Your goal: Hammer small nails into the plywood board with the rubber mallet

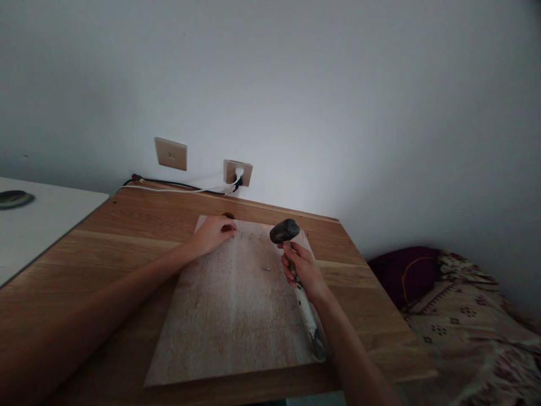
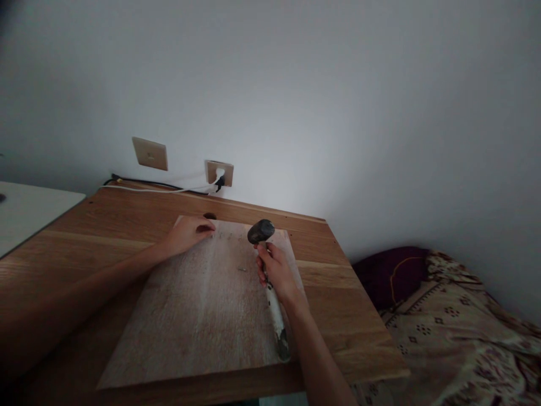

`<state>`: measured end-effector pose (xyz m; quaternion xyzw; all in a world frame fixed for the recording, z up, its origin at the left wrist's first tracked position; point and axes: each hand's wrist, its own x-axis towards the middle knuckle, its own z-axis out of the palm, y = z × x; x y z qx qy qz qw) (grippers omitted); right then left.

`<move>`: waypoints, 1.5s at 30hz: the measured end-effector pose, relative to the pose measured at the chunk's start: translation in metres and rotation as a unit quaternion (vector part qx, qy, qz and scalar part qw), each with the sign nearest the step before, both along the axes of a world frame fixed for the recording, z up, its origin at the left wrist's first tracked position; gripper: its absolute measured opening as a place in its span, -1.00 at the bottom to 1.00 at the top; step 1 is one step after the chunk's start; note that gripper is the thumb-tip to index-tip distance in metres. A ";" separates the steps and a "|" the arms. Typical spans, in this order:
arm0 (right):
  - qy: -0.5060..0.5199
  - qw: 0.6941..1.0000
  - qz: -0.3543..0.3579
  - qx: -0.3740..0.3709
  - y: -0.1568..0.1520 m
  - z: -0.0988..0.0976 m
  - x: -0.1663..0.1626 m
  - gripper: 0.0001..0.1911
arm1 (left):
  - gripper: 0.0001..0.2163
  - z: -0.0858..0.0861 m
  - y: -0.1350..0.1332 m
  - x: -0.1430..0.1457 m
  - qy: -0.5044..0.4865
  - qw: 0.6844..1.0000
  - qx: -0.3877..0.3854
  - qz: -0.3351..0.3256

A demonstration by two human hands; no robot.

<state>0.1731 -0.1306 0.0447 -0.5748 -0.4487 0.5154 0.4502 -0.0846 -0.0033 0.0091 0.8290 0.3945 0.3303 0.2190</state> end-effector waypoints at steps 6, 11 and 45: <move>-0.006 1.000 0.004 0.003 0.002 0.003 -0.009 -0.48 | -0.91 0.001 -0.005 0.000 0.008 1.000 0.002 0.012; -0.007 1.000 0.011 0.010 0.003 0.003 -0.013 -0.48 | -0.87 0.007 -0.001 -0.008 0.034 0.999 -0.002 -0.012; -0.035 0.998 0.058 0.013 0.009 0.000 -0.046 -0.51 | -0.83 -0.013 0.004 0.005 0.033 0.995 0.047 -0.080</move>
